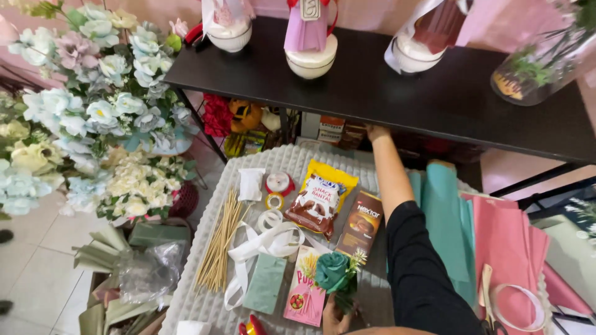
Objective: Assembling a gift bouquet by arranging chocolate boxes and small gift boxes on a table
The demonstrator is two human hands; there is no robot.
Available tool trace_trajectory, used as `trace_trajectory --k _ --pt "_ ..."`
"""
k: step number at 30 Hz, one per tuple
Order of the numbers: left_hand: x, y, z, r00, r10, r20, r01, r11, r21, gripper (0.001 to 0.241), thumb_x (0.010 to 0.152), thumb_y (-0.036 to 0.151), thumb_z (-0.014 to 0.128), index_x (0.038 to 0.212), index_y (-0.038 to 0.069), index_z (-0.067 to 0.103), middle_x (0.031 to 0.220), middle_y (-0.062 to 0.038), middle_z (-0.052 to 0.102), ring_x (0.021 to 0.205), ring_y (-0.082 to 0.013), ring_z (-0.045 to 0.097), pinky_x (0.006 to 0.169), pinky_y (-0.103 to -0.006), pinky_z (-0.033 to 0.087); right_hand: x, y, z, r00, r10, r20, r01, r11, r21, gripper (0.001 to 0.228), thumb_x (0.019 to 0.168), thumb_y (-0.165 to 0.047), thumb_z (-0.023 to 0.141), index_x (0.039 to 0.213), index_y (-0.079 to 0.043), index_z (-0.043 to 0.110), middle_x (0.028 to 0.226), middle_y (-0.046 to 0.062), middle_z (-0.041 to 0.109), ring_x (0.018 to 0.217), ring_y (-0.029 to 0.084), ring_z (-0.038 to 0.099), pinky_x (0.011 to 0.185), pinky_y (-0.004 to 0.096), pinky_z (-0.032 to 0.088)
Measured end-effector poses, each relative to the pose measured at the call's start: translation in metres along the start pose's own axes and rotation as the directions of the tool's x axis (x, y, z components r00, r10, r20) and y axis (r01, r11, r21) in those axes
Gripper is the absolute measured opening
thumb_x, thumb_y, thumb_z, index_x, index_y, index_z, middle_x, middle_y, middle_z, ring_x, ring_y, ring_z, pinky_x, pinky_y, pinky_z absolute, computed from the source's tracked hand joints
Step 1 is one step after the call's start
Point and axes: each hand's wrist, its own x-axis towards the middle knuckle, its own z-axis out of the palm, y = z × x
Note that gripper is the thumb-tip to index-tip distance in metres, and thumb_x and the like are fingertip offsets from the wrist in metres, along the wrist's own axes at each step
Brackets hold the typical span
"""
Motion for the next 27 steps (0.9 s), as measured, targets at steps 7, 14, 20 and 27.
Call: trace_trajectory --k 7,14,20,27 --pt "-0.016 0.050 0.017 0.999 -0.018 0.049 0.024 0.991 -0.129 0.024 0.088 0.005 0.077 0.104 -0.002 0.061 0.090 -0.020 0.075 0.071 -0.0260 0.074 0.065 -0.0350 0.062 -0.041 0.021 0.012 0.994 -0.059 -0.093 0.057 0.998 -0.027 0.041 0.100 -0.021 0.050 0.140 -0.013 0.051 0.145 0.019 0.053 0.128 0.044 0.055 0.109 0.061 0.046" --pt "-0.012 0.044 0.016 0.995 0.026 0.098 -0.014 0.993 -0.117 0.023 0.091 0.006 0.074 0.108 -0.001 0.060 0.091 -0.018 0.074 0.072 -0.0224 0.072 0.064 -0.0310 0.058 -0.047 -0.024 0.075 0.979 -0.190 -0.069 0.185 0.980 -0.080 0.033 0.100 -0.024 0.055 0.132 -0.014 0.060 0.136 0.014 0.062 0.122 0.035 0.061 0.107 0.053 0.054" --pt "-0.007 0.077 0.029 0.991 0.060 0.122 -0.053 0.997 -0.057 0.019 0.092 0.004 0.072 0.106 0.001 0.059 0.086 -0.014 0.072 0.071 -0.0190 0.070 0.065 -0.0300 0.060 -0.025 -0.052 0.027 0.954 -0.244 -0.175 0.171 0.920 -0.353 0.034 0.094 -0.007 0.045 0.123 -0.012 0.062 0.116 0.016 0.066 0.103 0.031 0.065 0.096 0.050 0.062" --pt "-0.010 0.095 0.033 0.970 0.182 0.160 -0.186 0.983 0.010 0.013 0.097 0.016 0.068 0.096 0.005 0.061 0.080 -0.009 0.067 0.069 -0.0167 0.064 0.067 -0.0309 0.055 -0.251 -0.068 0.105 0.976 0.014 -0.216 -0.198 0.461 -0.865 0.041 0.093 0.014 0.047 0.132 0.003 0.054 0.130 0.028 0.064 0.111 0.030 0.072 0.093 0.028 0.061"
